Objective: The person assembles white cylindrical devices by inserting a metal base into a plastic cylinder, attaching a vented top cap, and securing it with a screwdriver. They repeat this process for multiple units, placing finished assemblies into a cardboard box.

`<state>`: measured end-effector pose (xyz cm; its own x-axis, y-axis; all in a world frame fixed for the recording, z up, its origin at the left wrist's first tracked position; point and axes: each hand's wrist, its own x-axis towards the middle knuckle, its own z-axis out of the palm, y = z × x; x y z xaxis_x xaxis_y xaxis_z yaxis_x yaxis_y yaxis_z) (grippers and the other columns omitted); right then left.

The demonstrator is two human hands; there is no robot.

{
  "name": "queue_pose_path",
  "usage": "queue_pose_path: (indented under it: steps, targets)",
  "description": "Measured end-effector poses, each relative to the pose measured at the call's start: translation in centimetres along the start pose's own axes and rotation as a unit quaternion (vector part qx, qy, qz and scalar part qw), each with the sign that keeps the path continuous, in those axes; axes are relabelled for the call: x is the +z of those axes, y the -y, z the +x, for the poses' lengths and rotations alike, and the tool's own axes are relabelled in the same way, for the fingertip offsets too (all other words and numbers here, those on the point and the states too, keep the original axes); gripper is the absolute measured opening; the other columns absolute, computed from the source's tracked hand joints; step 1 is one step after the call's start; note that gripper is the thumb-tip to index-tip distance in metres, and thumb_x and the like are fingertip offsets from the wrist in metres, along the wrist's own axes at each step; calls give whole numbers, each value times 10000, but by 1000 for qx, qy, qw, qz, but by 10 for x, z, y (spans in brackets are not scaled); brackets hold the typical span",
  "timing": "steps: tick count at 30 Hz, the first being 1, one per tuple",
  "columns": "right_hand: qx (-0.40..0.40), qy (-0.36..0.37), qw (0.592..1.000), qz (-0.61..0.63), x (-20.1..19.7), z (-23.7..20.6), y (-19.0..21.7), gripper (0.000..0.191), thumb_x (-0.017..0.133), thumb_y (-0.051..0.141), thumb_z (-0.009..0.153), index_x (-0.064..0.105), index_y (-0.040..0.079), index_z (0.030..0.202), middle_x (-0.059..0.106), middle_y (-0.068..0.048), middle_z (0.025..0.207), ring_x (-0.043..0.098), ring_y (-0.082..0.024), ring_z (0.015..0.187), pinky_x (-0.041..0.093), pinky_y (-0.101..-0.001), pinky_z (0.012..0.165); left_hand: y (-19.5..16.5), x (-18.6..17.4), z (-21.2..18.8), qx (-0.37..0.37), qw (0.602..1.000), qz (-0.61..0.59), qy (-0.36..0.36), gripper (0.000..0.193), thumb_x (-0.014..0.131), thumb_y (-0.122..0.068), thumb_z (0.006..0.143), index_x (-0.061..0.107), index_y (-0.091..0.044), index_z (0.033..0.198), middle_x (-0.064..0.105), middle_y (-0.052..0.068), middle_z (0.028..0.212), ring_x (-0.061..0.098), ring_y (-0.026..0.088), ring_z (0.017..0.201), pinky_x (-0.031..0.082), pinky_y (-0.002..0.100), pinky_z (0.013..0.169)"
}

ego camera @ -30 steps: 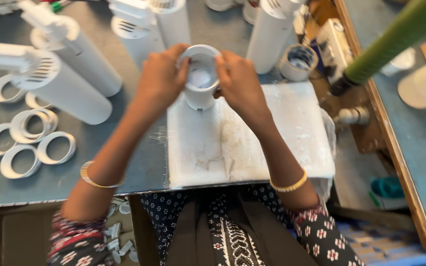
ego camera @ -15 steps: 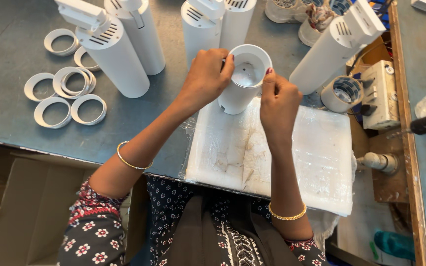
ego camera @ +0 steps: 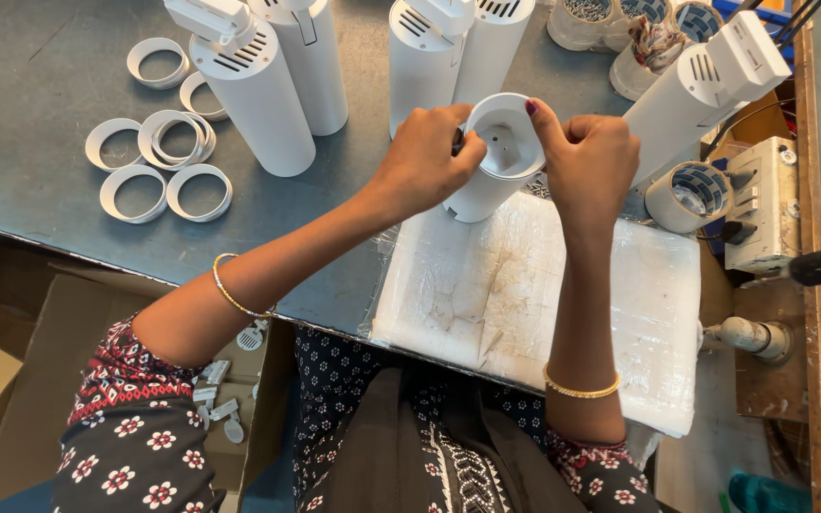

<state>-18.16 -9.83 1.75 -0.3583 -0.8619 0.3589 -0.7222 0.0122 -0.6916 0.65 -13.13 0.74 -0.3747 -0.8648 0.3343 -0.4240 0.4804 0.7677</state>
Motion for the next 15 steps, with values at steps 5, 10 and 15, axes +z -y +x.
queue_pose_path:
  steps: [5, 10, 15]
  targets:
    - [-12, -17, 1000, -8, 1, -8, 1, 497, 708, 412, 999, 710, -12, 739, 660, -105, 590, 616, -162, 520, 469, -328, 540, 8, 3, 15, 0, 1000, -14, -15, 312, 579, -215, 897, 751, -3, 1049, 711, 164, 681, 732, 298, 617, 581, 408, 658]
    - [-39, -17, 998, 35, -15, -33, -13, 308, 559, 250, 1066, 715, -15, 1079, 728, -150, 808, 722, -176, 684, 540, -349, 617, 24, 26, 14, 66, 987, -105, 102, 572, 666, -417, 958, 522, -57, 1380, 688, 214, 1178, 702, 323, 1080, 542, 431, 947]
    - [-10, 14, 997, 75, -29, -39, -23, 271, 582, 209, 1062, 710, -28, 1094, 753, -147, 859, 735, -225, 749, 567, -361, 685, 32, 66, -12, 288, 953, -93, -10, 1186, 947, -415, 681, 214, -95, 1556, 379, 252, 1541, 394, 434, 1434, 383, 525, 1188]
